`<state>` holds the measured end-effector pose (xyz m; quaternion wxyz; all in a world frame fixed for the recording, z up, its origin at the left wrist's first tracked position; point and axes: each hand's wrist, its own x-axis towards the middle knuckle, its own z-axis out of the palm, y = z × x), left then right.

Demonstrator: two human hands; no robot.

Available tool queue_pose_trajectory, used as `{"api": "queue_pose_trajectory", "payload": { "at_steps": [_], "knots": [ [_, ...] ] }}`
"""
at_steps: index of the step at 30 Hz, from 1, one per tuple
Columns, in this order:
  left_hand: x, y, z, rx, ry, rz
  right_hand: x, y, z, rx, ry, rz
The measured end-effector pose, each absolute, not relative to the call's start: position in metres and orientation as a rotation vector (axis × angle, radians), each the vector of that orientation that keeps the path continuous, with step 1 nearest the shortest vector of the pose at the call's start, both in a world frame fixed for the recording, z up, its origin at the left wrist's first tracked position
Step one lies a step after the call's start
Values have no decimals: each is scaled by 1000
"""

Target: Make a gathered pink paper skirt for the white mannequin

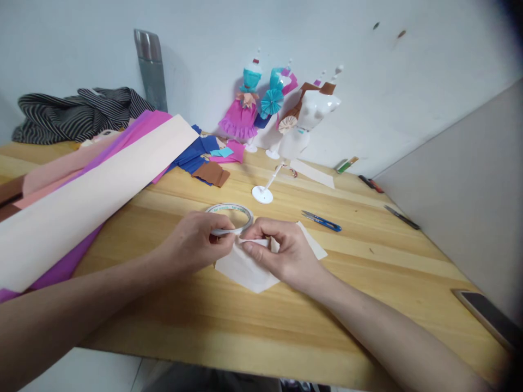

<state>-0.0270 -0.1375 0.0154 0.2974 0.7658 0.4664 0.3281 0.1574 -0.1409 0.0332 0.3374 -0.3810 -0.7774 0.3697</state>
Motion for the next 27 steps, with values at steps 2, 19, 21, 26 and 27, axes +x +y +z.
{"api": "queue_pose_trajectory", "payload": {
  "at_steps": [2, 19, 21, 26, 27],
  "knots": [
    [-26, -139, 16, 2064, 1226, 889, 157, -141, 32, -1014, -2030, 913],
    [-25, -143, 16, 2321, 1204, 955, 153, -146, 28, -1132, -2002, 678],
    [-26, -143, 15, 2345, 1177, 983, 153, -146, 28, -1132, -2008, 660],
    [-26, -142, 13, 2347, 1140, 1010, 154, -146, 25, -1131, -2025, 642],
    [-26, -142, 13, 2337, 1132, 1006, 154, -146, 25, -1128, -2027, 641]
  ]
}}
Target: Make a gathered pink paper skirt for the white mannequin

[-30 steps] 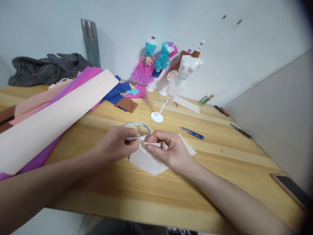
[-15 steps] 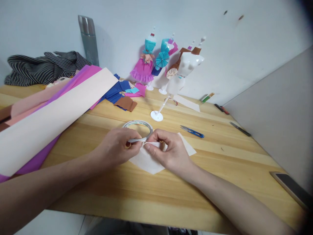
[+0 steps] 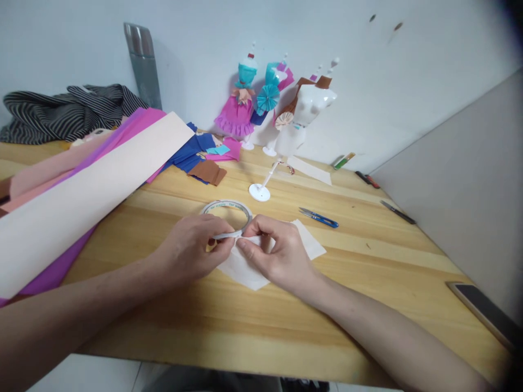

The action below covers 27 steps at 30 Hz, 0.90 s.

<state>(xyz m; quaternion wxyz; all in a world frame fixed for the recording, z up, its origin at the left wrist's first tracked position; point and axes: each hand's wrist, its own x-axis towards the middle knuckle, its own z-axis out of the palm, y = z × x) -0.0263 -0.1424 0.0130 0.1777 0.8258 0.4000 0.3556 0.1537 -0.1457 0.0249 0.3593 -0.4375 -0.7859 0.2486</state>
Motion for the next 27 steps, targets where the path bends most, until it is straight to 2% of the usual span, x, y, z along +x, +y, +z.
{"api": "queue_pose_trajectory", "payload": {
  "at_steps": [6, 27],
  "knots": [
    [-29, -144, 13, 2315, 1036, 955, 154, -145, 24, -1133, -2016, 636],
    [-25, -143, 9, 2140, 1217, 934, 151, -145, 22, -1113, -2074, 580]
  ]
}}
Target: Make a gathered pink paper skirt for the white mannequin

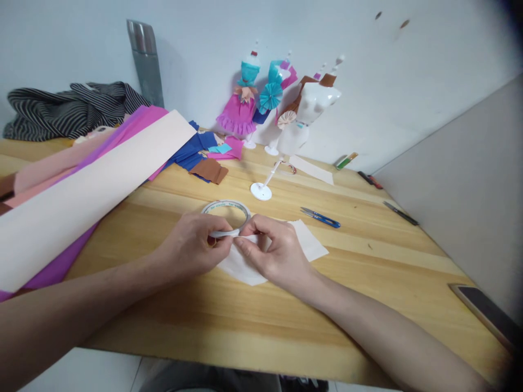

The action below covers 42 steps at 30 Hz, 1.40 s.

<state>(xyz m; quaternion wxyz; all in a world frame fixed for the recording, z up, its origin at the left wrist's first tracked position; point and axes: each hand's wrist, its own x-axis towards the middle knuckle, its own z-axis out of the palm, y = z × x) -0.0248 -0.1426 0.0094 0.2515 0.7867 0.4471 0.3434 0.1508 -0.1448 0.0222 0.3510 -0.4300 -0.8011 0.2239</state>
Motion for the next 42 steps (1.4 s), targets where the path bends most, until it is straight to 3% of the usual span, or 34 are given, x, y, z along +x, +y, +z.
{"api": "queue_pose_trajectory", "payload": {
  "at_steps": [15, 26, 34, 42],
  "knots": [
    [-26, -143, 13, 2149, 1336, 896, 155, -150, 20, -1016, -2192, 260],
    [-27, -143, 13, 2219, 1400, 915, 155, -153, 23, -991, -2228, 278],
    [-26, -143, 15, 2200, 1428, 921, 157, -149, 29, -1215, -2151, 467],
    [-26, -143, 14, 2208, 1419, 943, 156, -148, 30, -1029, -2174, 553]
  ]
}}
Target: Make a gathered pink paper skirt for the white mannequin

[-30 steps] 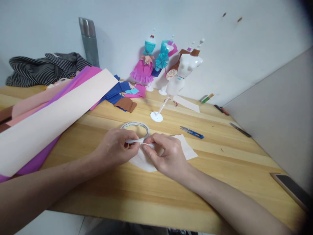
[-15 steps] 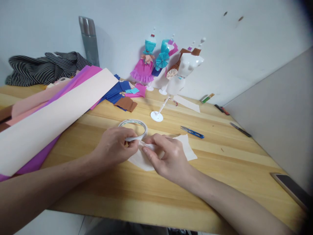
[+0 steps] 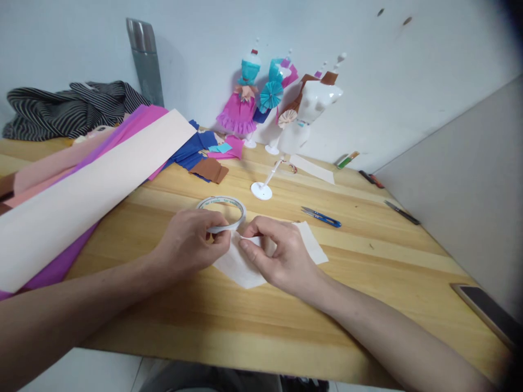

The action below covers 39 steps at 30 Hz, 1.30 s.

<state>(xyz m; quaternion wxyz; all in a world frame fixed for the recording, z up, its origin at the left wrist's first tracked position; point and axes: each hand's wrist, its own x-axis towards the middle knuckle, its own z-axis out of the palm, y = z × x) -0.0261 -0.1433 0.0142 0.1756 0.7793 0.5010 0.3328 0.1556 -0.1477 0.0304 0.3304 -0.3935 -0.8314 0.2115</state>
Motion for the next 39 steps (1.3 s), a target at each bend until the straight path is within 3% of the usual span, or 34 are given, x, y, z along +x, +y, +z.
{"api": "queue_pose_trajectory", "payload": {
  "at_steps": [39],
  "knots": [
    [-26, -146, 12, 2339, 1359, 978, 150, -147, 19, -1223, -1970, 682]
  ]
}}
